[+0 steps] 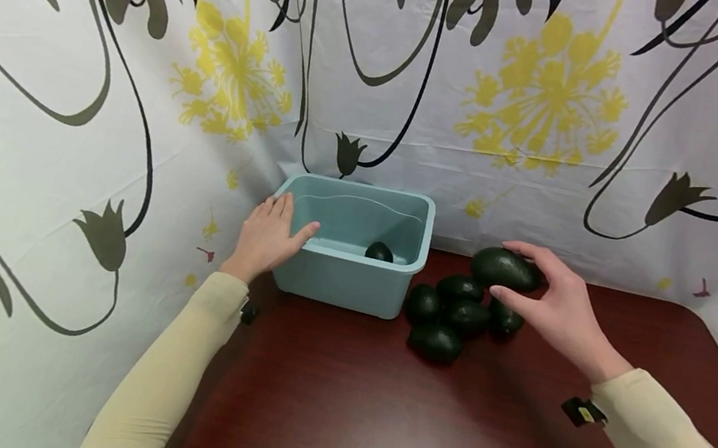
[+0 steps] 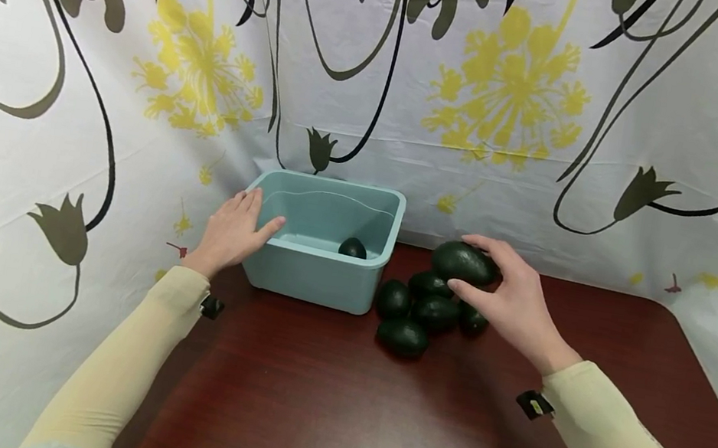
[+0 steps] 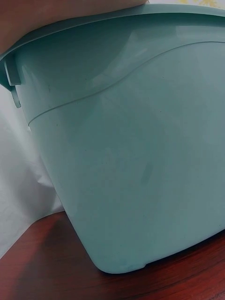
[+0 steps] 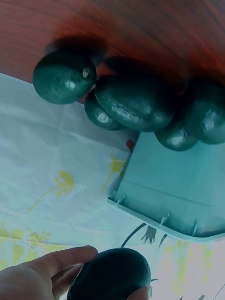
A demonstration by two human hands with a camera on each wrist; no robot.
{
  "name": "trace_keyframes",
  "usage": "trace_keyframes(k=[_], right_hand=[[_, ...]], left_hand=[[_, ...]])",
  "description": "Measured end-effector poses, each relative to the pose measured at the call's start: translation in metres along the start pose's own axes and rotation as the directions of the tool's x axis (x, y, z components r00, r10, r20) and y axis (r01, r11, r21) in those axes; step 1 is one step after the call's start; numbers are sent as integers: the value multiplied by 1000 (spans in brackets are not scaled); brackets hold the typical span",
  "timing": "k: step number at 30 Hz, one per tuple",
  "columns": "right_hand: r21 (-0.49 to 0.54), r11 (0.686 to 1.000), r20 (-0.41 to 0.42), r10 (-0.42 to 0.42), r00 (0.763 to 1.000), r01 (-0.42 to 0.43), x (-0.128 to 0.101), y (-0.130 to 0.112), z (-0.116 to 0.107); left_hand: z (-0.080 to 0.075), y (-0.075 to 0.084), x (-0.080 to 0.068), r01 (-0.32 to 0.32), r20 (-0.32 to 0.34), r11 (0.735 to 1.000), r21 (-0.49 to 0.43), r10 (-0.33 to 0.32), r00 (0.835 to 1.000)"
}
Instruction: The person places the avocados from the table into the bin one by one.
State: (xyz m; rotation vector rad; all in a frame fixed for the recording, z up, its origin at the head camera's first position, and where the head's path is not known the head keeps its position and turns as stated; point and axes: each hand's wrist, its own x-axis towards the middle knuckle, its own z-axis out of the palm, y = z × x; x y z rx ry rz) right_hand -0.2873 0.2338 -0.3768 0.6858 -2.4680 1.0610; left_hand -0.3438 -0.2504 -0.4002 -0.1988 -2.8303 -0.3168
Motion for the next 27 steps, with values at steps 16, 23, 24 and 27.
trace_keyframes(k=[16,23,24,27], right_hand=[[122,992,-22,18,1000,-15,26,-19,6],[175,984,-23,28,999,-24,39,-37,9],[185,983,-23,22,999,-17,40,-42,8],[205,979,-31,0,1000,6,42,-56,7]], left_hand=[[0,1,0,-6,-1,1000,0,6,1000],[-1,1,0,-12,-3,1000,-4,12,1000],[-1,1,0,-11,-2,1000,-3,11,1000],[-2,2,-1,-13,0,1000,-10,13,1000]])
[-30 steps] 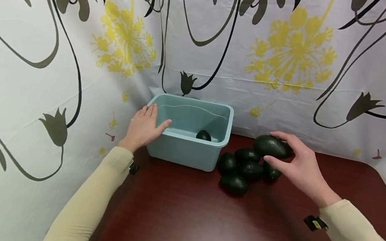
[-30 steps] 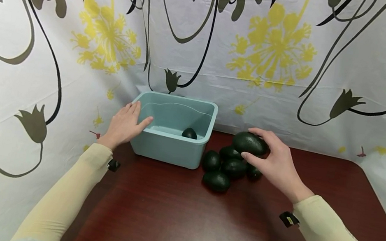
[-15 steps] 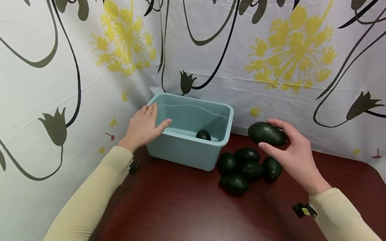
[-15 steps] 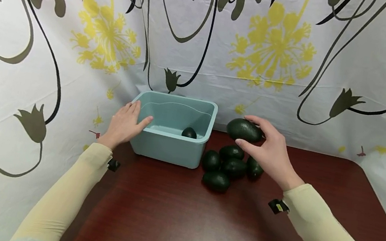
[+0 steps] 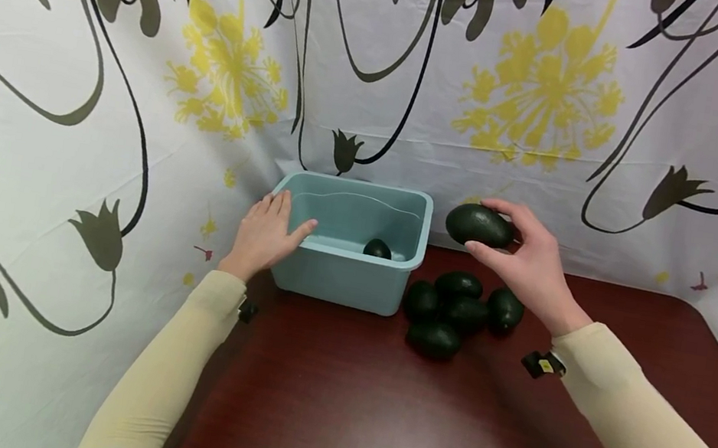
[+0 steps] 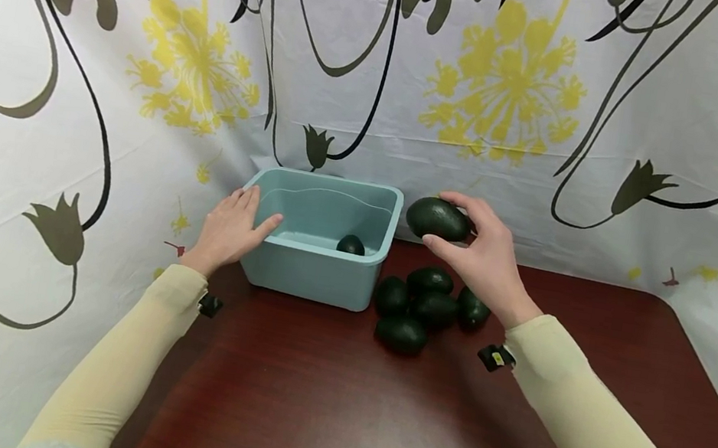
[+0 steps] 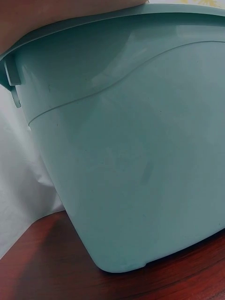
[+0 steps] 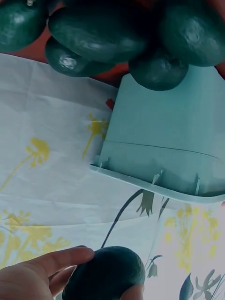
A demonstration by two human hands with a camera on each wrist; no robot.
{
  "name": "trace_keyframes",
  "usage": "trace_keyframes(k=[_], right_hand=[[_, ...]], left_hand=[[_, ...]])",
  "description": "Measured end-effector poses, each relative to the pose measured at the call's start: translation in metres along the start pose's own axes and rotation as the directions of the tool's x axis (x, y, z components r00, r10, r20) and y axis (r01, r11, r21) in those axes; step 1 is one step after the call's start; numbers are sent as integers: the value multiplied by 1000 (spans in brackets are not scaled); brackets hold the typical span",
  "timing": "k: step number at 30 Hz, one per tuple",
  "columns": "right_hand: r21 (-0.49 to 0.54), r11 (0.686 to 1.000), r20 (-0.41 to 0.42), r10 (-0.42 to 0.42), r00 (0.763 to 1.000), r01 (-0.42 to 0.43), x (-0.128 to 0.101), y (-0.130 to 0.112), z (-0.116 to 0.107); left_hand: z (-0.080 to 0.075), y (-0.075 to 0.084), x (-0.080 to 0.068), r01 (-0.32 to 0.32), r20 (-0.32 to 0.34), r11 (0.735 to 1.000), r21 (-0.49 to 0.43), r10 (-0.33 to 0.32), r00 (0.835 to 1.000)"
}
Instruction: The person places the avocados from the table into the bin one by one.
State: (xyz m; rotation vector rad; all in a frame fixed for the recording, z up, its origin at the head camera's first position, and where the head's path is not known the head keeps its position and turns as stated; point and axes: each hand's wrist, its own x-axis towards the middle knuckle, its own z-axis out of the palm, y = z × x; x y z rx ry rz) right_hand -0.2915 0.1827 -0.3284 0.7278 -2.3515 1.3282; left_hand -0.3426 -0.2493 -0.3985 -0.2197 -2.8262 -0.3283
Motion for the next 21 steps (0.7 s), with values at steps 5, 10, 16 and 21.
trace_keyframes(k=[5,10,16,21], right_hand=[[7,1000,-9,-7,1000,7,10,5,7],[32,999,-11,1,1000,-1,20,25,16],[114,993,24,-23,999,20,25,4,24],[128,992,44,-25,999,19,33,1,35]], left_hand=[[0,-1,0,-1,-2,1000,5,1,1000],[2,-2,1,-5,-3,1000,11,5,1000],[2,-2,2,-3,-3,1000,15,3,1000],[2,-2,2,-3,-8,1000,9,3,1000]])
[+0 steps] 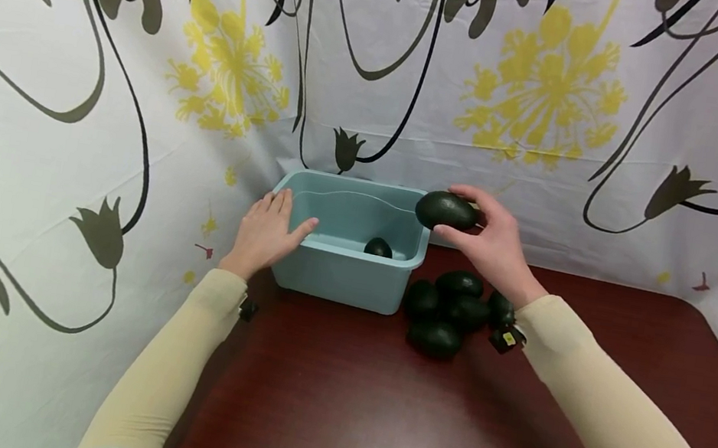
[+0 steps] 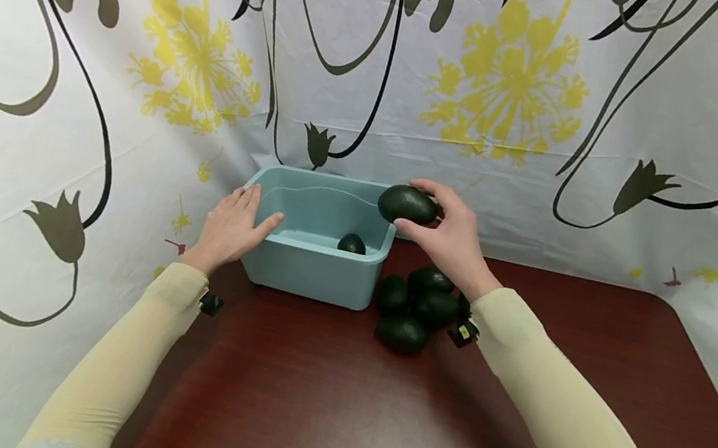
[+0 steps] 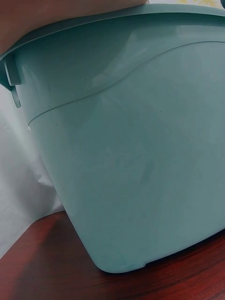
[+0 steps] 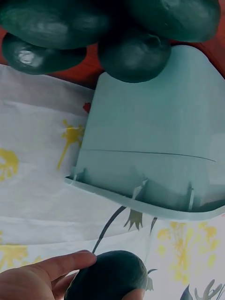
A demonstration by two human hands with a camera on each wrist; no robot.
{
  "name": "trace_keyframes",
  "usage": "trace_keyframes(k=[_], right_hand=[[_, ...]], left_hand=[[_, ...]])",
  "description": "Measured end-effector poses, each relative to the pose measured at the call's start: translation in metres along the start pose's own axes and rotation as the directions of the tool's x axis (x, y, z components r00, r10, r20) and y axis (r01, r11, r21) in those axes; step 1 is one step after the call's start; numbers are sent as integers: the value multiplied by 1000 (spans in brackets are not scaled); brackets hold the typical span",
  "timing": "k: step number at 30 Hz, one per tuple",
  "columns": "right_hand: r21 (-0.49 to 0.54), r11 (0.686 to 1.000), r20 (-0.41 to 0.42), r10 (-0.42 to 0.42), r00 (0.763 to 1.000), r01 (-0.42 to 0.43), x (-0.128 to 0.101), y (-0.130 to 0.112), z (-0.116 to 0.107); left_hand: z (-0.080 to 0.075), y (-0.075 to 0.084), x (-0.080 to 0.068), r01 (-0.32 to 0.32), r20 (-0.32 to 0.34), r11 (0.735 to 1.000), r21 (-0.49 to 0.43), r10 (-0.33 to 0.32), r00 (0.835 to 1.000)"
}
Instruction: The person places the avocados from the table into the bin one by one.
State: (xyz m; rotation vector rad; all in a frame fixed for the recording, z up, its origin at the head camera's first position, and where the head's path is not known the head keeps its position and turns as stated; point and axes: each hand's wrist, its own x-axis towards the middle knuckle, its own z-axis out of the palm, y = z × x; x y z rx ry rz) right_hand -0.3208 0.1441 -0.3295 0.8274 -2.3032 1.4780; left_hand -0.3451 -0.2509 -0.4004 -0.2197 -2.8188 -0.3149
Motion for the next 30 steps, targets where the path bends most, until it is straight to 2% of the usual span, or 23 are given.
trace_keyframes(k=[4,13,18,23,30], right_hand=[[-9,1000,11,12,1000,-12,7,-1,11],[19,998,79,59,995,-61,28,38,37],[4,996,110,84,990,-85,32,48,50],[-11,997,125,82,989,-82,33,53,61],[-58,998,155,40,987,-31,37,53,70]], left_hand=[[0,-1,0,5,6,1000,0,-5,1000],[1,-1,1,9,4,1000,8,-9,1000],[1,0,0,5,7,1000,4,-5,1000],[2,0,0,3,7,1000,6,-3,1000],[1,-1,1,6,11,1000,7,-6,1000]])
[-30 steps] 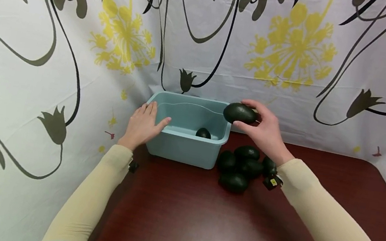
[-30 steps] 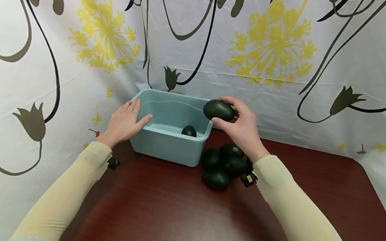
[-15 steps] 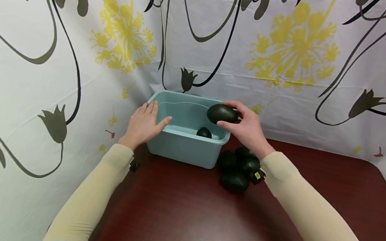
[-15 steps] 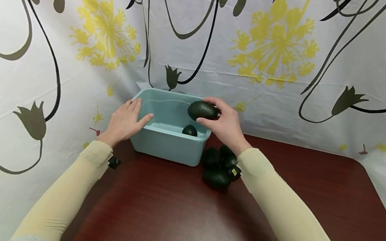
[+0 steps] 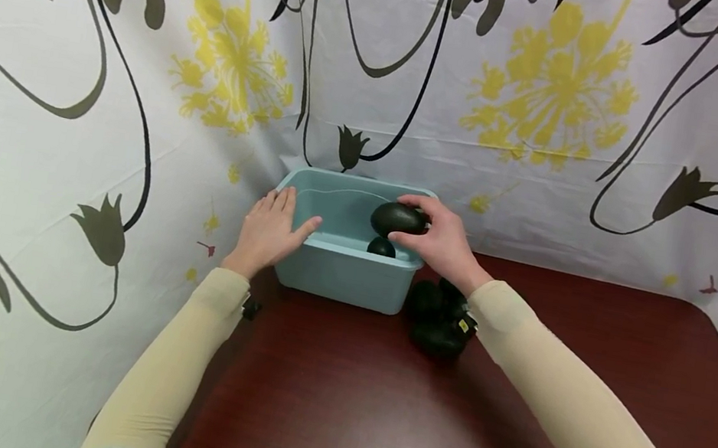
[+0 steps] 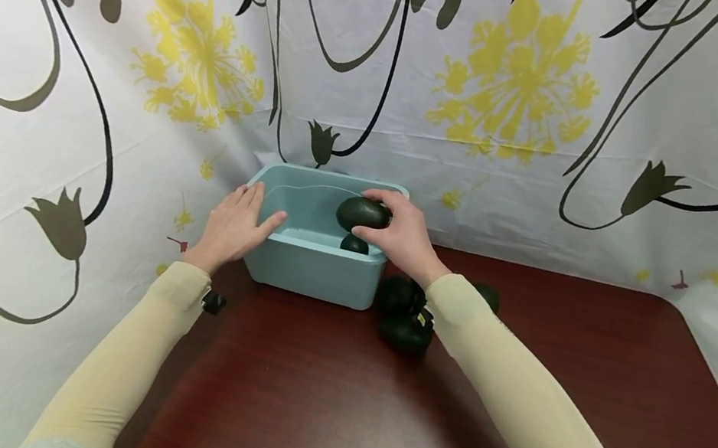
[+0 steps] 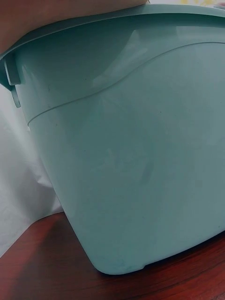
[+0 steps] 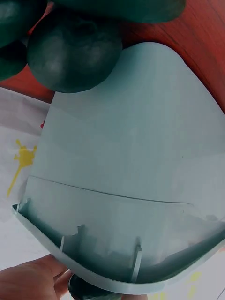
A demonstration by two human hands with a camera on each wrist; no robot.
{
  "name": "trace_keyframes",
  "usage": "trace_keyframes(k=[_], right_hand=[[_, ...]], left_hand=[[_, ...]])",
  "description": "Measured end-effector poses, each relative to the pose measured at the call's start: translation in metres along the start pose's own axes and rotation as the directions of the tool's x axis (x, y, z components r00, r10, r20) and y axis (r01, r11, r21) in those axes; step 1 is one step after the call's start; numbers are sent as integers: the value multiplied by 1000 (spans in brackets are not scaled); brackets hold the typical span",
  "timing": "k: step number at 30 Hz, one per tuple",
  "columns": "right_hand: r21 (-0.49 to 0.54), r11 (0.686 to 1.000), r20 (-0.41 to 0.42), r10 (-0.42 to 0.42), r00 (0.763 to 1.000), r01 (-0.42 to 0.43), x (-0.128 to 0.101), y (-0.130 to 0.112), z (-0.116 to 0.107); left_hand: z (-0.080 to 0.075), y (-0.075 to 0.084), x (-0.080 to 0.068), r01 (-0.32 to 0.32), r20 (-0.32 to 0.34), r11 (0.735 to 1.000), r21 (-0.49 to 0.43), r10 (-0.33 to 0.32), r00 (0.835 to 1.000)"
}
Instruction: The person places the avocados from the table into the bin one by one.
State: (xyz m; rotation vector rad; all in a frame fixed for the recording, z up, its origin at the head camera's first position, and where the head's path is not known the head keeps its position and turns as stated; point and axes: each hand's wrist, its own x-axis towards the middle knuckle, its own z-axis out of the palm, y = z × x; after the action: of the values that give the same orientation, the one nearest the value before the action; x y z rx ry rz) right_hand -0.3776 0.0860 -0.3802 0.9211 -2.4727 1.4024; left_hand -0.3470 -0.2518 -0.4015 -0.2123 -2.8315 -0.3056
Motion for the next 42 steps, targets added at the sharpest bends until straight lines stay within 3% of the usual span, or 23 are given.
trace_keyframes(k=[12,33,42], right_hand=[[-146,988,84,-46,995,58,11,-5,6],[-239,968,169,-30,985,71,13,-4,10],[-112,993,185,-17,983,38,9,-1,9]], left_hand=[[-3,0,1,4,-4,1000,-1,-4,1000],[-1,-1,1,12,4,1000,6,-12,1000],[0,0,1,9,5,1000,-1,-9,1000]])
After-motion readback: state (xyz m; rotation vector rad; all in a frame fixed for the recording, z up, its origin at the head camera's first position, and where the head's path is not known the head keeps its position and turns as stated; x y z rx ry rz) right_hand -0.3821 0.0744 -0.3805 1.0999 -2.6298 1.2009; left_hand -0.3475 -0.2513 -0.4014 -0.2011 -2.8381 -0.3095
